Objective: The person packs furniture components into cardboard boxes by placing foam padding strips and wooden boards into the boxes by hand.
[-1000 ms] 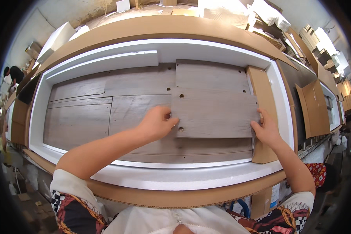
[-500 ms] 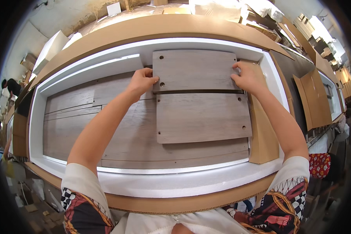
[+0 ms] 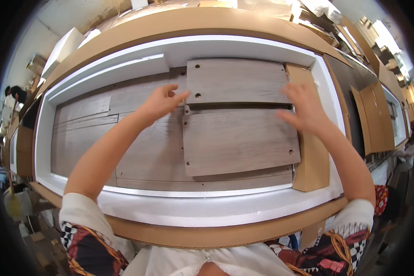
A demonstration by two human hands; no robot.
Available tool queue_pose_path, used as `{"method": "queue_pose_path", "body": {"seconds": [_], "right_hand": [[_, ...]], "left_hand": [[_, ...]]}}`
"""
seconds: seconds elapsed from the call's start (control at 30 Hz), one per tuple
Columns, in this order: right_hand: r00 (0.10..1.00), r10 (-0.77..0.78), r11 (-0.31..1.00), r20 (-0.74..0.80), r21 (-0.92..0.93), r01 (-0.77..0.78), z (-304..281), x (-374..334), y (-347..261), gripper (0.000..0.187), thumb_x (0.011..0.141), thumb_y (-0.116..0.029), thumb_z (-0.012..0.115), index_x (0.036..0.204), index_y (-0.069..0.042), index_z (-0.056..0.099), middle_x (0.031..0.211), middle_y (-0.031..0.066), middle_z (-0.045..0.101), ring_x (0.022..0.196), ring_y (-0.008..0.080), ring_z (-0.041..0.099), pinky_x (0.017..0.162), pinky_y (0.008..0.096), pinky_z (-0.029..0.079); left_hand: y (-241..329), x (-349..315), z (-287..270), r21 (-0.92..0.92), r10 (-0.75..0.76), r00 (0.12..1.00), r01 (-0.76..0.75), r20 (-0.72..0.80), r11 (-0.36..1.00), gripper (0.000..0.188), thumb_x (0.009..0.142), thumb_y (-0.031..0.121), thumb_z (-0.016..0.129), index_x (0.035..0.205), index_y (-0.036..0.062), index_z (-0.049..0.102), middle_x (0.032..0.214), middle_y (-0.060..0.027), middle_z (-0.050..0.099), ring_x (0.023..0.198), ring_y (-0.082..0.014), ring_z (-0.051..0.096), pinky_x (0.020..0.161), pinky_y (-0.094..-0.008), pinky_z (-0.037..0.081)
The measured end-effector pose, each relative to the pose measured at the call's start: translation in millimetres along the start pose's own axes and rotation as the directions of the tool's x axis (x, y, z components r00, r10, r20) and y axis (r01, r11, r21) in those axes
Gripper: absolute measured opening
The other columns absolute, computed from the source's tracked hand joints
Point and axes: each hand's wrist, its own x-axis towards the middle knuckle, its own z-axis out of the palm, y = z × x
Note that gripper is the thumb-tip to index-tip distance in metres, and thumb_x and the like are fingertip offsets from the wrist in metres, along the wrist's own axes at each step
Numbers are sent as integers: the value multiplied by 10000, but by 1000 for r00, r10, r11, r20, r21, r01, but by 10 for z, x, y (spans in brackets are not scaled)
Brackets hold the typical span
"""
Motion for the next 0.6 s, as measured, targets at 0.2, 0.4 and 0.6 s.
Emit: {"method": "queue_pose_path", "body": {"seconds": [0.2, 0.4, 0.6], "right_hand": [[896, -406, 908, 180, -33, 418, 206, -817, -563, 760, 595, -214, 766, 1277, -140, 438, 1336, 166, 361, 1212, 371, 341, 1003, 452, 326], [886, -455, 887, 83, -38, 459, 302, -520, -272, 745, 544, -107, 748, 1238, -176, 486, 1324, 150, 388, 1173, 320, 390, 949, 386, 403], [887, -452, 878, 97, -129, 462, 310, -623, -285, 756, 582, -118, 737, 1278, -161, 447, 1339, 159, 376, 1216, 335, 356, 998, 415, 335]], "left_hand": [[-120, -1141, 310, 513, 79, 950, -232, 303, 826, 1005, 672, 504, 721, 1352, -42, 223, 1108, -247, 507, 872, -335, 577, 783, -358, 467], [-283, -858, 417, 322, 178, 961, -241, 214, 916, 884, 629, 255, 802, 1297, -59, 315, 1006, -209, 546, 820, -265, 600, 723, -292, 500], [-278, -772, 227, 93, 115, 927, -158, 358, 983, 699, 723, 207, 716, 1267, -46, 358, 981, -154, 559, 846, -232, 594, 775, -328, 505]]}}
